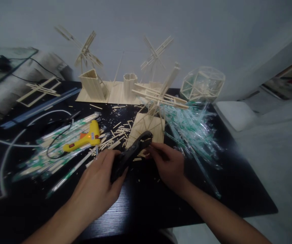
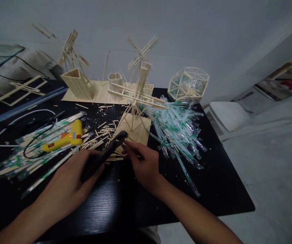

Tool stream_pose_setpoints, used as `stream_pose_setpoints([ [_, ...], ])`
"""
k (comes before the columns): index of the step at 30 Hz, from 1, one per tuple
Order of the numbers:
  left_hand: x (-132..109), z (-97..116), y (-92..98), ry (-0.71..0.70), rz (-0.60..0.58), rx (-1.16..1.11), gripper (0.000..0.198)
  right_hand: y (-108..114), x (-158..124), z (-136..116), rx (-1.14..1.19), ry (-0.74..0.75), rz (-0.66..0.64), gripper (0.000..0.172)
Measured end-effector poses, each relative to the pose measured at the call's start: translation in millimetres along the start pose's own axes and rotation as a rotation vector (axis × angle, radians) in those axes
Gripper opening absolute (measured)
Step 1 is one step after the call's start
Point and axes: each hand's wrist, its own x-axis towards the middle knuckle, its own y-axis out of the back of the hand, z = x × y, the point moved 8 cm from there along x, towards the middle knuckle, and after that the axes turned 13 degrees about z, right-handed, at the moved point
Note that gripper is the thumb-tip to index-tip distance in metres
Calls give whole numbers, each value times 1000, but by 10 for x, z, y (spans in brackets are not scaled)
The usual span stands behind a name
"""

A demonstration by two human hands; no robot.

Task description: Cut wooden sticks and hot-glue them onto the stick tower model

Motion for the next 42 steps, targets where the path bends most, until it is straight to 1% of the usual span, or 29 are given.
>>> stream_pose_setpoints([
  [4,6,-10,-22,30,-25,-22,16,-1,-2,23,28,-33,7,10],
  [7,20,-53,-30,60,-36,1,16,-34,-4,69,54,-100,-27,11],
  [11,12,-123,-69,76,-76,11,16,-68,19,78,68,-182,-96,21],
  [13,0,-158,-78,70,-82,11,16,-111,33,93,95,-247,-173,30],
  [16,-11,-200,-75,37,-78,26,17,-241,-8,174,224,-431,-374,44],
  [19,-11,-213,-42,-24,-57,48,20,-333,-82,268,383,-619,-517,42],
  [21,-9,-212,-14,-59,-49,54,22,-362,-120,307,456,-687,-568,38],
  [23,-8,-204,14,-88,-40,53,22,-382,-152,320,504,-720,-607,36],
  [28,-14,-184,30,-131,-43,50,26,-408,-220,319,508,-761,-649,34],
  [35,-48,-175,-27,-150,-69,47,26,-422,-244,287,533,-745,-657,36],
  [39,-62,-184,-64,-155,-85,76,30,-420,-256,312,539,-782,-652,36],
  [42,-68,-191,-82,-145,-87,89,26,-425,-266,318,546,-804,-649,36],
])
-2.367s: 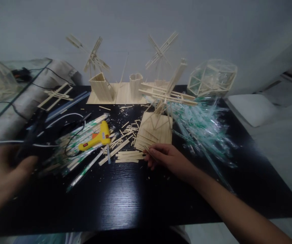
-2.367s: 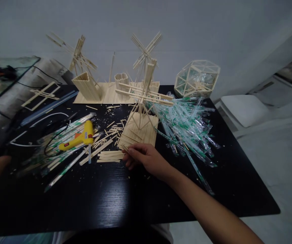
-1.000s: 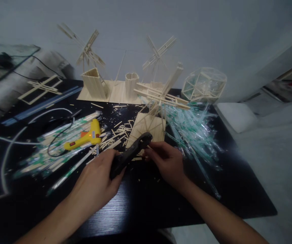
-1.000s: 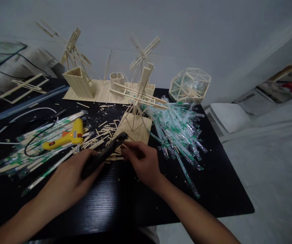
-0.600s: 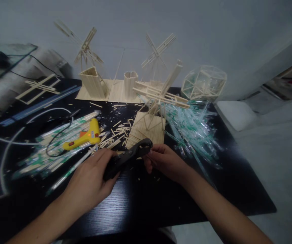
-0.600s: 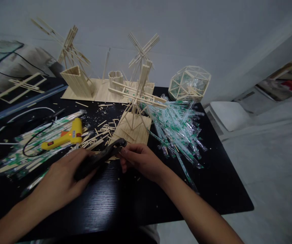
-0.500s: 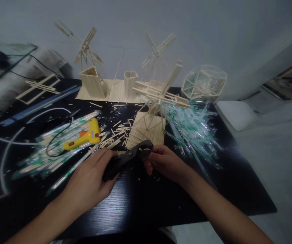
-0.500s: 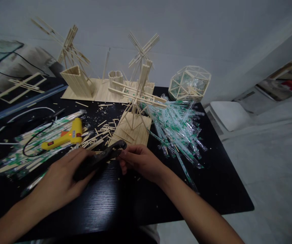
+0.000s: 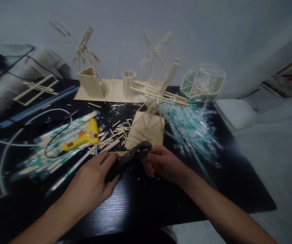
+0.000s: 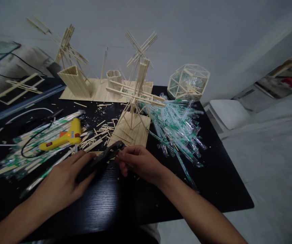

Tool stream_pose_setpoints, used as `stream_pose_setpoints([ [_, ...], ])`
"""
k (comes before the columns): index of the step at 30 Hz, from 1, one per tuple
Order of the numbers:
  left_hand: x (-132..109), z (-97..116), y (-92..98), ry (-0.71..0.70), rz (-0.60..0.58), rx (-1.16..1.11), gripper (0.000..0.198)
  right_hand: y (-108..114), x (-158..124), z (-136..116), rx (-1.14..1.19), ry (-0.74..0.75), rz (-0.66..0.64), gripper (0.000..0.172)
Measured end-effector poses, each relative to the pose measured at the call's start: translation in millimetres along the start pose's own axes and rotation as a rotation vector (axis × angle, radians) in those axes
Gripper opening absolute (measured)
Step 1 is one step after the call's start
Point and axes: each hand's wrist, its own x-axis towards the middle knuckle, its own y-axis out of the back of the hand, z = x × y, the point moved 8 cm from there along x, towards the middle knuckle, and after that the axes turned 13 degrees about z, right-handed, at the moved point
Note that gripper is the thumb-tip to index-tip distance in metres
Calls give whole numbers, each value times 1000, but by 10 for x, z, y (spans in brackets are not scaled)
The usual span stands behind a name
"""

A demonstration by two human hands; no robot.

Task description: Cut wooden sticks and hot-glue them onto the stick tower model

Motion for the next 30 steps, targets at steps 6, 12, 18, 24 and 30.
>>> stream_pose_setpoints([
  [6,-10,-21,-23,34,3,32,18,-16,4,28,52,-52,-1,36],
  [12,19,-14,-48,62,-5,-6,21,43,31,94,130,-162,48,32],
  [18,49,-40,-72,116,-28,-18,30,74,56,174,179,-254,78,34],
  [24,56,-73,-53,160,-26,-12,36,72,61,180,201,-287,76,32],
  [30,90,-122,79,238,-12,-106,43,83,57,122,130,-220,109,34],
])
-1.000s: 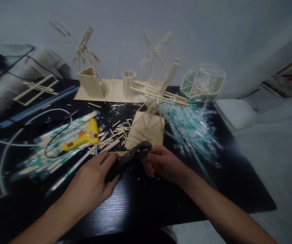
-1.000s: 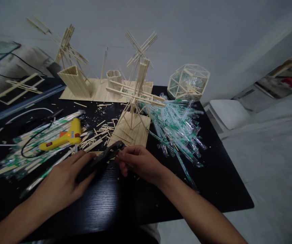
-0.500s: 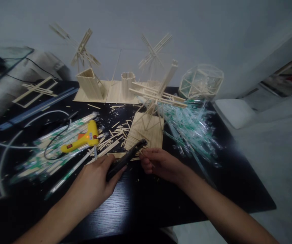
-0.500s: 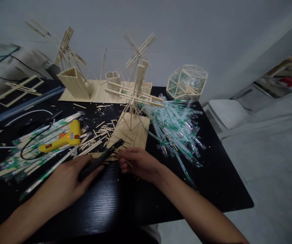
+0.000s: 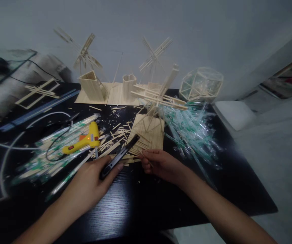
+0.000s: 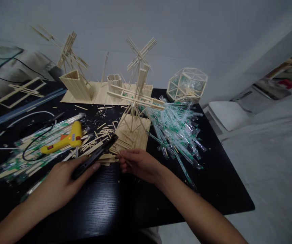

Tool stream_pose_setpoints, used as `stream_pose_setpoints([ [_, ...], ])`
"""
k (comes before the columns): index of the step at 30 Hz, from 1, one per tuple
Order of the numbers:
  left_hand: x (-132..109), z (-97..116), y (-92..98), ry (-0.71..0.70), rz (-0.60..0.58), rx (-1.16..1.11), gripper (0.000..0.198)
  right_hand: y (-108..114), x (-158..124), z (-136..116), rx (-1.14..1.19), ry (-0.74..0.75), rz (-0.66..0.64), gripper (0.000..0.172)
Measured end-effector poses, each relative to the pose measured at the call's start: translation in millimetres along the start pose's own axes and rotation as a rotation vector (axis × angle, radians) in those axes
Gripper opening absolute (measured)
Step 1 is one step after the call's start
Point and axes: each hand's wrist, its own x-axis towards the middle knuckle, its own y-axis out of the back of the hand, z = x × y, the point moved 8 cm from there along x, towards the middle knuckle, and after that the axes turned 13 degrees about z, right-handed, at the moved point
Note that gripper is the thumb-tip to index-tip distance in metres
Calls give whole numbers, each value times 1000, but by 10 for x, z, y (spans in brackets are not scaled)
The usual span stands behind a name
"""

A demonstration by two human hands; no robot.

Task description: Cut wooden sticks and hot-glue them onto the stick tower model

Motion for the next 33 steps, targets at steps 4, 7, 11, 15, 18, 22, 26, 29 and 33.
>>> stream_pose_setpoints([
  [4,44,-54,69,45,-4,-28,46,-4,-5,-10,-30,28,14,33],
  [7,62,-76,105,64,1,-32,48,9,-2,-14,-60,50,31,34],
  [11,109,-118,215,86,45,-11,49,39,-39,-132,-264,261,97,28],
  [15,222,-197,367,95,131,-28,49,-37,-242,-398,-705,797,217,11],
  [18,280,-275,429,99,198,-56,47,-171,-367,-393,-985,1102,218,10],
  [22,273,-275,400,29,227,-105,35,-318,-401,-214,-1191,1353,142,5],
  [26,228,-210,369,-66,245,-120,28,-402,-370,-98,-1332,1441,112,8],
  [29,210,-216,346,-87,233,-112,27,-332,-364,-226,-1313,1400,219,10],
  [33,198,-243,361,-118,271,-65,28,-91,-357,-503,-1349,1304,499,3],
])
